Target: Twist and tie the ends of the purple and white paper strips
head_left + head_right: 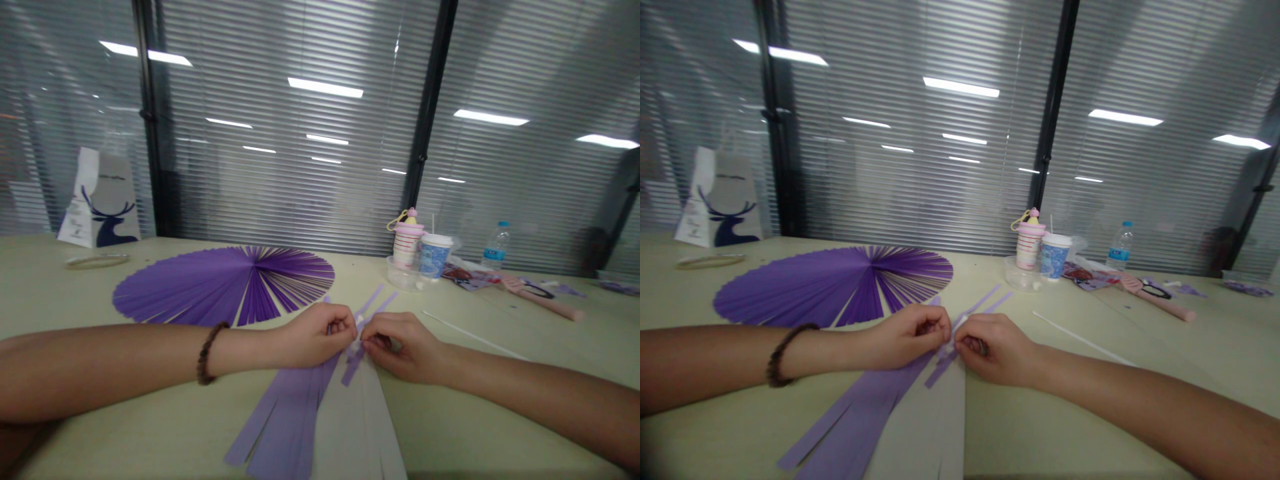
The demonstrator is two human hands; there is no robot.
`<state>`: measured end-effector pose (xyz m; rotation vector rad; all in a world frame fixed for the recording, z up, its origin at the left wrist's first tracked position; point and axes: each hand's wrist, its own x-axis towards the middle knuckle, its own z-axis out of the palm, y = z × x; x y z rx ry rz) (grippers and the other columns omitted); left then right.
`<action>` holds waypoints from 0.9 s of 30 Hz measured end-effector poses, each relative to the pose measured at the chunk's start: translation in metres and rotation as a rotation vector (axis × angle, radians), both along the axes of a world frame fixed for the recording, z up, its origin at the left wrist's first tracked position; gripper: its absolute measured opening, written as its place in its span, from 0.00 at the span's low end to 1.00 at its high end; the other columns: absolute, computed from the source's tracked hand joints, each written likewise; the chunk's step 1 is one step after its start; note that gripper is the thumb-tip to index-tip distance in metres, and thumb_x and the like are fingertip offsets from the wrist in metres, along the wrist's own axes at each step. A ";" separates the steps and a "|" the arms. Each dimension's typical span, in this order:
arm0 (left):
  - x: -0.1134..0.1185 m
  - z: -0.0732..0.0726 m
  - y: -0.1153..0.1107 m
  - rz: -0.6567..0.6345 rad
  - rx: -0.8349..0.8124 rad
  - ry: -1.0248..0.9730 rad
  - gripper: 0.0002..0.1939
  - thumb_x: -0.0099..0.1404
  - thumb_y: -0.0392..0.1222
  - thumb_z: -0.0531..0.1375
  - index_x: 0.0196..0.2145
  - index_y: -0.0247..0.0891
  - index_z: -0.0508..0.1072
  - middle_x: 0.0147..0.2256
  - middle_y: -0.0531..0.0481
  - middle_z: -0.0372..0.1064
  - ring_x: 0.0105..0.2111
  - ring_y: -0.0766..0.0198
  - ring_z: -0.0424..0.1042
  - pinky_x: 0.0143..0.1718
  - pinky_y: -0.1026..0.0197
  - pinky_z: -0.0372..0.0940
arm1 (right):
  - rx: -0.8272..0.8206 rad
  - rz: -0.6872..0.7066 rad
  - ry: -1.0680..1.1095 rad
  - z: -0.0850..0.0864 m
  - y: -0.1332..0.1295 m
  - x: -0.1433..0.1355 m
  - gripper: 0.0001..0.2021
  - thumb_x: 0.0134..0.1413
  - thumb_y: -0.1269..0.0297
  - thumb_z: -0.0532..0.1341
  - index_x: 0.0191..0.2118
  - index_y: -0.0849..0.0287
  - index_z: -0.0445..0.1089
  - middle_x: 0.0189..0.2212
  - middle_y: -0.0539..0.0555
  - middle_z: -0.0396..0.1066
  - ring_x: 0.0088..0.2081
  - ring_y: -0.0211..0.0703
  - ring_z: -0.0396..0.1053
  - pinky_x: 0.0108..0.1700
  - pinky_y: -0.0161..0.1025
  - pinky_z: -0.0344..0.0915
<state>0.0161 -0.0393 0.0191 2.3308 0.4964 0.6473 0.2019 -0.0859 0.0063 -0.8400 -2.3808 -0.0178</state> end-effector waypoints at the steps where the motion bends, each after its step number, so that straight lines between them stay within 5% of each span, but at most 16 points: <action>1: 0.000 0.000 0.001 0.010 -0.004 -0.006 0.06 0.55 0.35 0.50 0.25 0.32 0.64 0.18 0.57 0.54 0.19 0.74 0.53 0.19 0.72 0.49 | 0.004 -0.009 0.001 0.000 0.000 0.000 0.04 0.48 0.72 0.53 0.30 0.62 0.64 0.21 0.49 0.60 0.23 0.31 0.56 0.26 0.29 0.53; 8: 0.001 -0.005 0.009 0.025 -0.104 -0.057 0.05 0.54 0.36 0.51 0.24 0.32 0.63 0.18 0.57 0.55 0.19 0.73 0.54 0.20 0.71 0.50 | 0.031 -0.079 -0.043 -0.002 0.000 0.001 0.03 0.45 0.74 0.54 0.28 0.61 0.62 0.20 0.47 0.57 0.22 0.31 0.54 0.25 0.29 0.51; 13: 0.002 -0.006 0.010 0.036 -0.146 -0.099 0.04 0.54 0.35 0.51 0.25 0.31 0.63 0.19 0.56 0.56 0.20 0.73 0.54 0.21 0.70 0.50 | 0.025 -0.128 -0.057 0.003 -0.002 0.000 0.06 0.53 0.69 0.50 0.30 0.61 0.63 0.24 0.51 0.62 0.27 0.34 0.58 0.30 0.32 0.55; 18: 0.001 -0.003 0.007 0.107 -0.066 -0.201 0.06 0.51 0.31 0.52 0.30 0.32 0.64 0.22 0.56 0.56 0.22 0.73 0.55 0.24 0.70 0.53 | 0.051 -0.186 0.005 0.005 0.002 0.000 0.10 0.56 0.69 0.46 0.35 0.61 0.63 0.31 0.55 0.64 0.34 0.39 0.60 0.38 0.37 0.58; 27: -0.002 -0.002 0.008 0.203 0.182 -0.143 0.09 0.48 0.29 0.51 0.30 0.33 0.66 0.27 0.53 0.62 0.29 0.68 0.59 0.30 0.67 0.55 | -0.002 -0.235 -0.053 -0.004 0.013 0.005 0.14 0.42 0.78 0.53 0.38 0.62 0.64 0.32 0.55 0.65 0.37 0.41 0.61 0.40 0.39 0.58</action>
